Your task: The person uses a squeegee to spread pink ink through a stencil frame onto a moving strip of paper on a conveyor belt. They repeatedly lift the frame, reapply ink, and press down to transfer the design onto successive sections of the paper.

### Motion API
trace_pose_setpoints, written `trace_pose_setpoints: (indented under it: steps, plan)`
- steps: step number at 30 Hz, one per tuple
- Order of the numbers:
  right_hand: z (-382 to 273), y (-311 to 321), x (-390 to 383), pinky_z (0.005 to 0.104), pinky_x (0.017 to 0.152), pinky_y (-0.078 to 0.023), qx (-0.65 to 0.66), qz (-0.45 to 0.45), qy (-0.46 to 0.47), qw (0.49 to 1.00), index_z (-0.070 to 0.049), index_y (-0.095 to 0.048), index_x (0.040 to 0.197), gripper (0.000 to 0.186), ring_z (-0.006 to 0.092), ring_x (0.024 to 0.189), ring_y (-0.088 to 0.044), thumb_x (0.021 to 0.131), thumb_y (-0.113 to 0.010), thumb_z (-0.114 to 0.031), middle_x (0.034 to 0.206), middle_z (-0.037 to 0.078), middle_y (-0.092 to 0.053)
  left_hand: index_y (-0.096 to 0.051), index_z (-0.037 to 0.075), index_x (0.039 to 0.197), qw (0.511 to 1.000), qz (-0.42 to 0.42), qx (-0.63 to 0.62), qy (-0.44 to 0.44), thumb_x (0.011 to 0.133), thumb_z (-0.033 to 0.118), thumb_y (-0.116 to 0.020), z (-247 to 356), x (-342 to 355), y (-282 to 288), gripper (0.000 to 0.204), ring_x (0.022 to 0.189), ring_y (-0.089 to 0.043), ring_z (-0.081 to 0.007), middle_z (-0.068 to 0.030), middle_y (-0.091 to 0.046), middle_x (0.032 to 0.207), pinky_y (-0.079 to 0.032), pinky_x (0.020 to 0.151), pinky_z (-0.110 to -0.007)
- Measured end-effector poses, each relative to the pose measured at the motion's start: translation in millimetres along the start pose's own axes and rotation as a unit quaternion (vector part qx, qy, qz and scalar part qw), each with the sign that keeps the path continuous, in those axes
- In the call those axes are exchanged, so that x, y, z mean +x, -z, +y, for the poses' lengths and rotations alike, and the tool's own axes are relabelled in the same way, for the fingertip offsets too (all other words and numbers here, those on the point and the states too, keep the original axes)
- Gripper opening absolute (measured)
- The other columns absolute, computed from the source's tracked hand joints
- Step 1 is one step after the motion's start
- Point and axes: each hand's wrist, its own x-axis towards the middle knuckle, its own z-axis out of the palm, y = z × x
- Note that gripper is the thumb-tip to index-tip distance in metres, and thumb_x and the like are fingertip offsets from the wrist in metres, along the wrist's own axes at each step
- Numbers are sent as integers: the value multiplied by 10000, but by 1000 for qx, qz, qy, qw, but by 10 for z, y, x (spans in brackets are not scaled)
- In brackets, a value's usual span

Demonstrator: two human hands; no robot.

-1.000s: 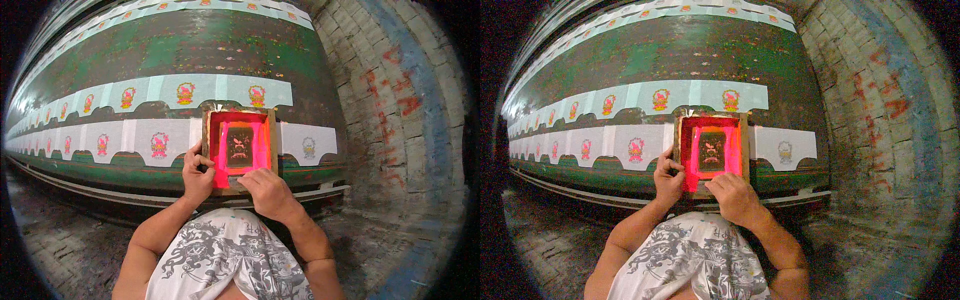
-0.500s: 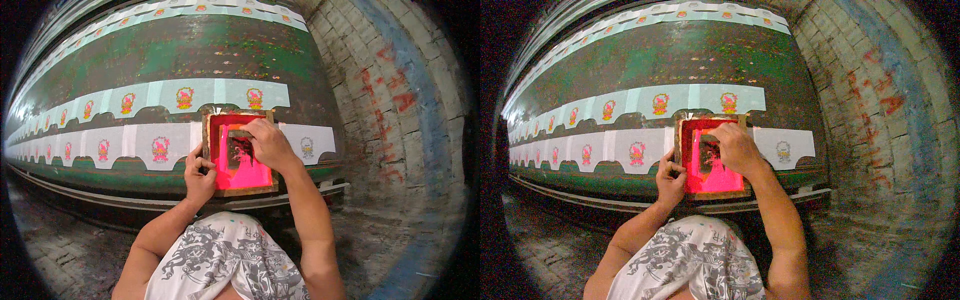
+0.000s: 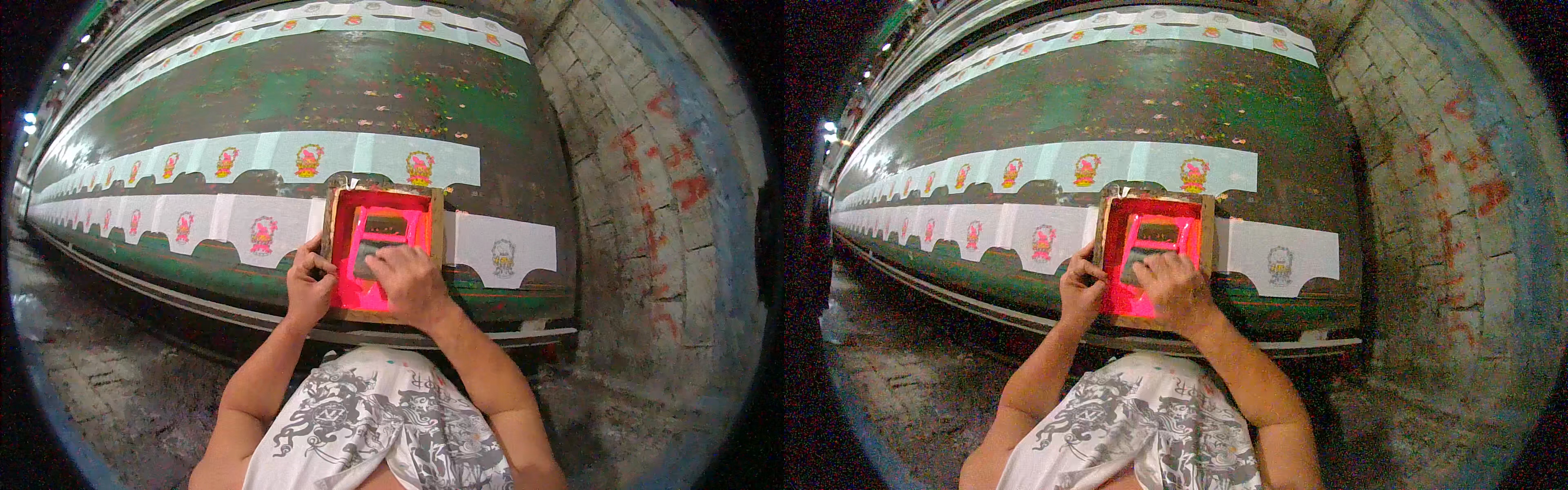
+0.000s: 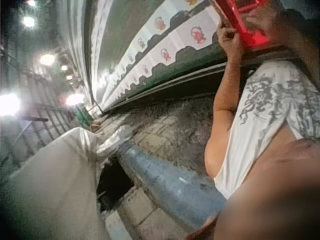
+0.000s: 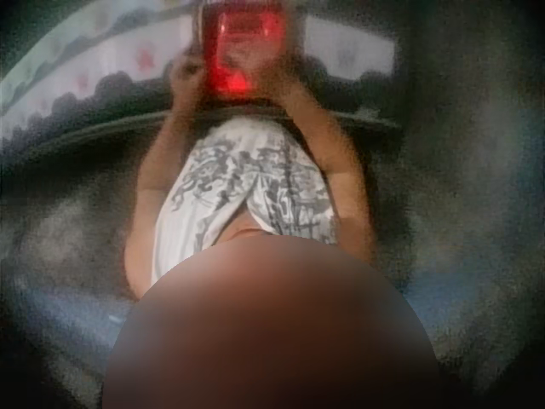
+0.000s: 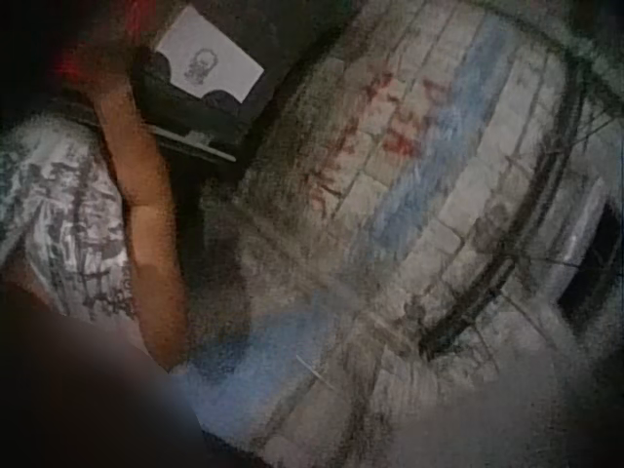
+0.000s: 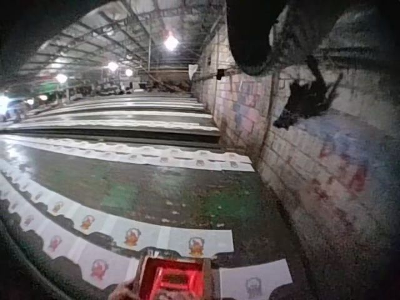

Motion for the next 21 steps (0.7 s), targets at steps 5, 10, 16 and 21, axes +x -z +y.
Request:
trace_pose_setpoints:
  steps: [5,10,16,21]
  plan:
    - [-321,112,-386,466,959,-596,13,-17,21,1000,-22,-797,1214,313,327,1102,-740,933,-702,-119,1185,121,-752,-706,19,849,999,-1,-32,12,783,-73,-720,-74,12,13,115,1476,-620,-310,-242,-620,1646,-469,1219,-442]
    - [-188,346,-427,492,973,-596,105,-68,57,990,-19,-792,1202,312,372,1093,-742,918,-668,-45,1165,151,-771,-699,20,856,998,6,-66,20,770,-78,-720,-92,24,-6,132,1468,-624,-292,-238,-621,1649,-463,1214,-420]
    - [396,289,43,534,999,-591,154,-23,59,986,-19,-777,1219,383,435,1087,-733,874,-632,64,1121,202,-788,-697,24,858,999,2,-50,6,777,-78,-727,-129,15,30,133,1476,-614,-290,-248,-613,1653,-448,1211,-400]
    - [624,155,359,537,1003,-593,82,26,37,996,-28,-782,1263,410,427,1088,-736,884,-648,51,1135,212,-790,-701,35,850,998,5,-66,4,792,-78,-727,-252,55,-2,129,1489,-600,-286,-246,-611,1650,-440,1211,-399]
